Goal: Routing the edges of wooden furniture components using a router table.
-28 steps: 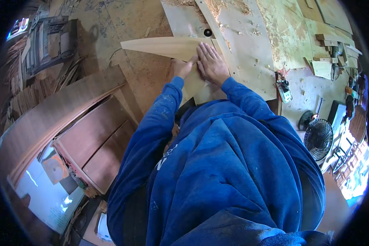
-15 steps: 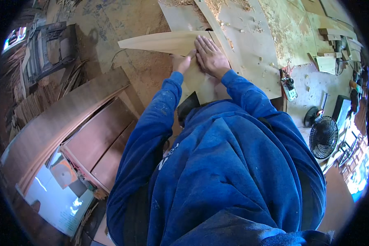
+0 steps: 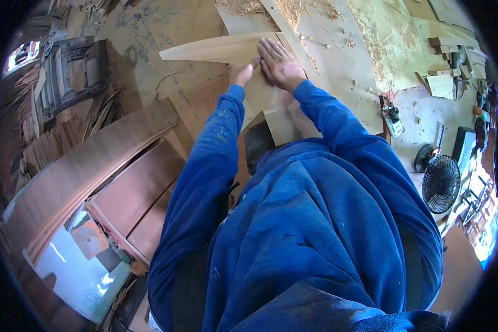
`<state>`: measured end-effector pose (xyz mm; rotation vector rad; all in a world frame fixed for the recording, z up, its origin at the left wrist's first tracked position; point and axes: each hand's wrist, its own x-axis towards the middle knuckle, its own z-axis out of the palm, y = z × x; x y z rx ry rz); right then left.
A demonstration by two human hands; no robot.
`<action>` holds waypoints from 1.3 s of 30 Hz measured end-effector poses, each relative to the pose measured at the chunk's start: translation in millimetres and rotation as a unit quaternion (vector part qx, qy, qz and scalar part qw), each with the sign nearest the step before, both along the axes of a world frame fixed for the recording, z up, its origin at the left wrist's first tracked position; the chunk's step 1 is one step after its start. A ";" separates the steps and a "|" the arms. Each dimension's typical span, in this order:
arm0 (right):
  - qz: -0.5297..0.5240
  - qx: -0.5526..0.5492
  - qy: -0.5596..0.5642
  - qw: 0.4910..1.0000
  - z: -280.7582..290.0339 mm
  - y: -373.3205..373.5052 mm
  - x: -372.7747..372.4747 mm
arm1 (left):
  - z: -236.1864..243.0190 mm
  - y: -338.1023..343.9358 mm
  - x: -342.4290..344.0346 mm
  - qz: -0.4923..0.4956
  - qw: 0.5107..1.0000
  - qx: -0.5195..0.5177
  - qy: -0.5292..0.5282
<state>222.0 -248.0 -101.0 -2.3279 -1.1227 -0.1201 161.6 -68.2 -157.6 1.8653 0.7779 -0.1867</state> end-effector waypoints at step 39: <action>0.075 -0.069 0.072 0.992 8.2 174.0 144.9 | -53.8 178.3 136.8 -0.216 0.932 0.247 -0.157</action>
